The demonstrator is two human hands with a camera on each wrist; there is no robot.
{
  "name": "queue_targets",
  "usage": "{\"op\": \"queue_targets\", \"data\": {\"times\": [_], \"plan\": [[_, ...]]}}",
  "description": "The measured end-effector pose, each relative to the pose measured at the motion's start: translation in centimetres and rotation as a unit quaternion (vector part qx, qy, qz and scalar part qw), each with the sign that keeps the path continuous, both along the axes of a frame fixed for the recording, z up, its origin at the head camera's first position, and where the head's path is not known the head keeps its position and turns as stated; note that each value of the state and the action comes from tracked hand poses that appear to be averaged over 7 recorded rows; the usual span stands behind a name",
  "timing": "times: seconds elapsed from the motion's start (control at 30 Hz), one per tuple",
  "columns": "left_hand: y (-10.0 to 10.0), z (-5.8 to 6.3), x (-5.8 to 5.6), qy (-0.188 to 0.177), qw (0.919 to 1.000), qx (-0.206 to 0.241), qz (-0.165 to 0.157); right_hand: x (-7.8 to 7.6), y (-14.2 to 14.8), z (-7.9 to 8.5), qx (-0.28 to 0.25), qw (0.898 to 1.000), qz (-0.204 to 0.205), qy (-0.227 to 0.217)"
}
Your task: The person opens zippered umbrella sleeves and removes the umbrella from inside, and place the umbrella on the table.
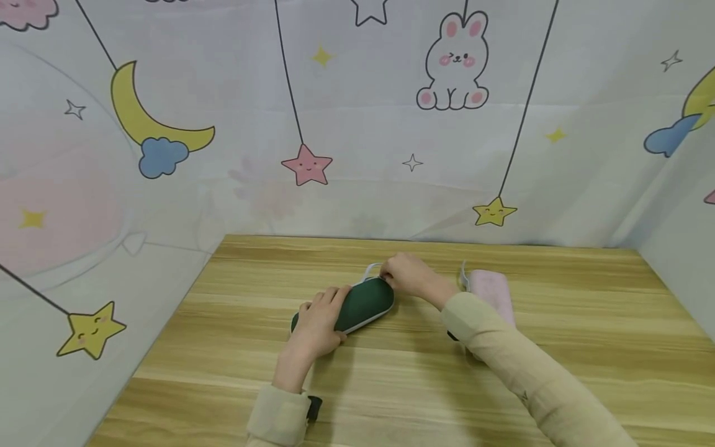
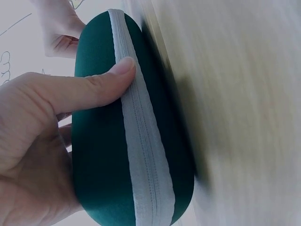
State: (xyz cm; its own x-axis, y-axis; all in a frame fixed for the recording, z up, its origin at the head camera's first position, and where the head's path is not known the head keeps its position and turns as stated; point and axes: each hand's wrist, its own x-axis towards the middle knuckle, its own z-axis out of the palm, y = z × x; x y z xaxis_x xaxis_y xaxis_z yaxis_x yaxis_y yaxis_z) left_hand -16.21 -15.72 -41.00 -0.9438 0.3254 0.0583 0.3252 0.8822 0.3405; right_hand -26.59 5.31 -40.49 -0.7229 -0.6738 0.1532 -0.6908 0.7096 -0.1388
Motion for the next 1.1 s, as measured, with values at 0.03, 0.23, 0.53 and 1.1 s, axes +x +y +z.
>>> {"op": "queue_targets", "data": {"times": [0.03,0.23,0.53,1.1], "plan": [[0.0,0.0,0.0,0.000,1.0000,-0.001,0.001,-0.1,0.1,0.0,0.000,1.000,0.000,0.000],[0.3,0.0,-0.3,0.006,1.0000,0.005,0.004,-0.4,0.3,0.0,0.001,1.000,-0.001,-0.006],[0.8,0.0,-0.5,0.004,0.9999,0.008,0.011,-0.6,0.7,0.4,-0.002,1.000,0.005,-0.008],[1.2,-0.6,-0.6,0.012,0.9997,0.008,0.019,-0.9,1.2,0.0,0.003,1.000,0.011,-0.002]]}}
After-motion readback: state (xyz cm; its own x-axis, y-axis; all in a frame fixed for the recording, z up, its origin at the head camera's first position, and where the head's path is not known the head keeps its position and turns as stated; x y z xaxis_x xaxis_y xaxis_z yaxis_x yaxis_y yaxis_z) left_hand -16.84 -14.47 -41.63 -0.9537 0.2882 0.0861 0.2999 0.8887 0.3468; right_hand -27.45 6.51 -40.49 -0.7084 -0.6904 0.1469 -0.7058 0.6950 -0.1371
